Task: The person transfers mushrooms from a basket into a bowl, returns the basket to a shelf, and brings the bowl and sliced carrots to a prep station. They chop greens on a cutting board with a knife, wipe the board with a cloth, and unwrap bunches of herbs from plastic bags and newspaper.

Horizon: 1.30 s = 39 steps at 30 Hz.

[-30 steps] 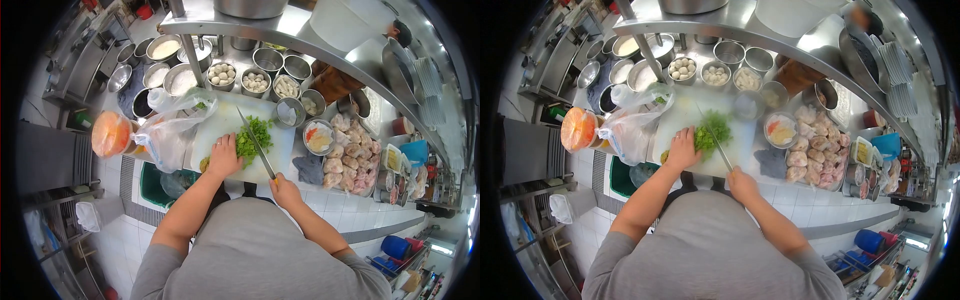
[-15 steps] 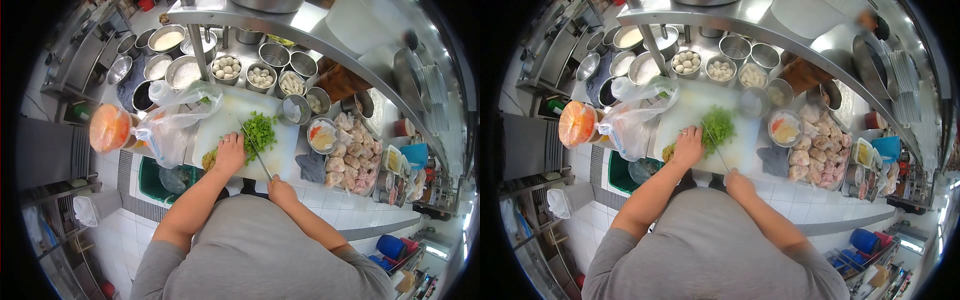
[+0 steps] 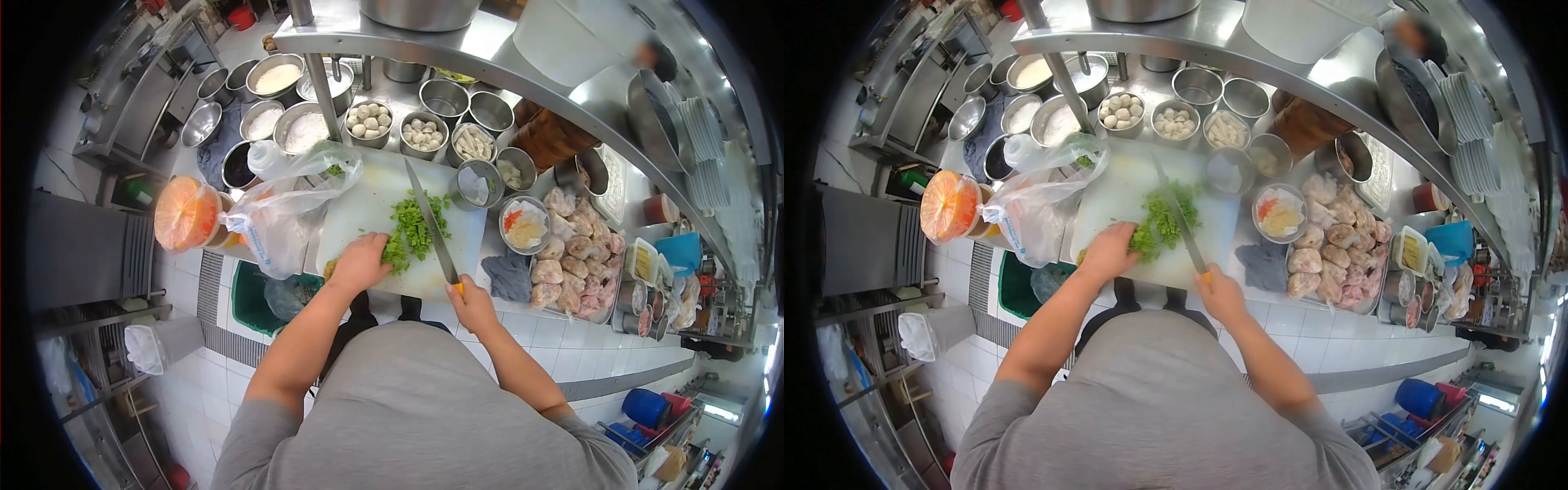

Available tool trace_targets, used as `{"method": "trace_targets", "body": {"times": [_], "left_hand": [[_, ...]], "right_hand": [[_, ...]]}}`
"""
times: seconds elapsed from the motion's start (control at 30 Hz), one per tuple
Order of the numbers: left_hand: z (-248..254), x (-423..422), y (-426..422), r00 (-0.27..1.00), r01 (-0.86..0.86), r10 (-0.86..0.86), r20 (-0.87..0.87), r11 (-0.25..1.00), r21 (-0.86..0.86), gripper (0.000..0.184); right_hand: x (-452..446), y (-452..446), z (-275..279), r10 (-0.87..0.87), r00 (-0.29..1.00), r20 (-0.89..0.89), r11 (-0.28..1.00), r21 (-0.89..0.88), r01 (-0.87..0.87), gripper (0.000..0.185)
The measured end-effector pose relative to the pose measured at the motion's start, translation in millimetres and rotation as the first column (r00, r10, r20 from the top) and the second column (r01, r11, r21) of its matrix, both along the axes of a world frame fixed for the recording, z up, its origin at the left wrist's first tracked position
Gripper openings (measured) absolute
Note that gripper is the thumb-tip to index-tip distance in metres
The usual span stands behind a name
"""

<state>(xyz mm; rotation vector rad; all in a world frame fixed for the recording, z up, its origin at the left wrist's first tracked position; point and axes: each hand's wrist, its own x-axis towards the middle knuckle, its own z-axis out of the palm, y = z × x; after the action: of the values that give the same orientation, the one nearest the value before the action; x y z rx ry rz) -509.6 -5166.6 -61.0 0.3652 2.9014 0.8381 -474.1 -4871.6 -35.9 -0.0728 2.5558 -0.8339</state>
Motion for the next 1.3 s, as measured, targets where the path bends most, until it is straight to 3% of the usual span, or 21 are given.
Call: {"method": "trace_targets", "body": {"times": [0.07,0.13,0.2,0.27,0.33,0.4,0.43,0.47,0.53,0.57,0.63,0.73,0.83,0.97,1.03,1.13,1.3], "left_hand": [[25,15,-18,0.995,-0.084,0.080,0.051,0.993,0.078,0.057],[36,44,-40,0.993,-0.113,0.114,-0.016,0.991,0.077,0.056],[47,76,-64,0.983,-0.154,0.152,0.099,0.988,0.018,0.055],[30,108,-97,0.976,-0.179,0.182,0.121,0.983,-0.034,0.058],[-1,134,-138,0.947,-0.242,0.271,0.173,0.955,-0.170,0.068],[-5,160,-154,0.897,-0.359,0.435,0.079,0.821,-0.444,0.080],[-19,166,-167,0.839,-0.369,0.511,0.186,0.786,-0.495,0.084],[-26,168,-170,0.839,-0.369,0.511,0.186,0.787,-0.494,0.084],[-39,175,-174,0.825,-0.461,0.534,0.184,0.824,-0.329,0.072],[-46,176,-172,0.819,-0.469,0.543,0.183,0.819,-0.331,0.072],[-54,170,-160,0.845,-0.495,0.500,0.189,0.866,-0.075,0.053],[-21,142,-113,0.834,-0.551,0.549,0.049,0.832,0.060,0.036],[-9,115,-82,0.814,-0.581,0.574,0.095,0.803,0.130,0.033],[-11,78,-57,0.872,-0.484,0.490,-0.012,0.865,0.136,0.036],[1,57,-42,0.936,-0.329,0.340,-0.087,0.937,0.117,0.039],[13,33,-12,0.976,-0.206,0.211,-0.053,0.975,0.089,0.045],[7,6,25,0.985,-0.151,0.157,-0.078,0.986,0.076,0.053]], "right_hand": [[5,19,-5,0.049,0.991,-0.127,0.999,-0.003,-0.050,0.035],[11,36,-7,0.094,0.983,-0.160,0.996,0.014,-0.093,0.033],[15,53,-12,0.138,0.971,-0.193,0.990,0.033,-0.134,0.032],[19,68,-17,0.235,0.899,-0.369,0.969,0.014,-0.248,0.027],[18,79,-15,0.307,0.883,-0.356,0.950,0.058,-0.307,0.025],[14,88,-12,0.377,0.860,-0.344,0.925,0.101,-0.365,0.023],[12,92,-10,0.428,0.848,-0.313,0.903,0.119,-0.412,0.022],[11,96,-8,0.479,0.832,-0.279,0.878,0.135,-0.460,0.022],[9,99,-5,0.508,0.816,-0.275,0.861,0.143,-0.488,0.023],[7,98,-4,0.534,0.800,-0.273,0.845,0.148,-0.514,0.024],[5,94,-4,0.534,0.793,-0.293,0.845,0.155,-0.512,0.023],[-1,94,-3,0.531,0.779,-0.333,0.844,0.127,-0.521,0.024],[-17,98,-2,0.541,0.750,-0.380,0.832,0.113,-0.543,0.029],[-38,106,-9,0.553,0.732,-0.397,0.830,0.193,-0.523,0.044],[-48,103,-7,0.558,0.735,-0.386,0.828,0.205,-0.521,0.046],[-56,99,-9,0.542,0.726,-0.424,0.838,0.202,-0.507,0.049],[-57,82,-24,0.452,0.732,-0.510,0.878,0.109,-0.466,0.046]]}}
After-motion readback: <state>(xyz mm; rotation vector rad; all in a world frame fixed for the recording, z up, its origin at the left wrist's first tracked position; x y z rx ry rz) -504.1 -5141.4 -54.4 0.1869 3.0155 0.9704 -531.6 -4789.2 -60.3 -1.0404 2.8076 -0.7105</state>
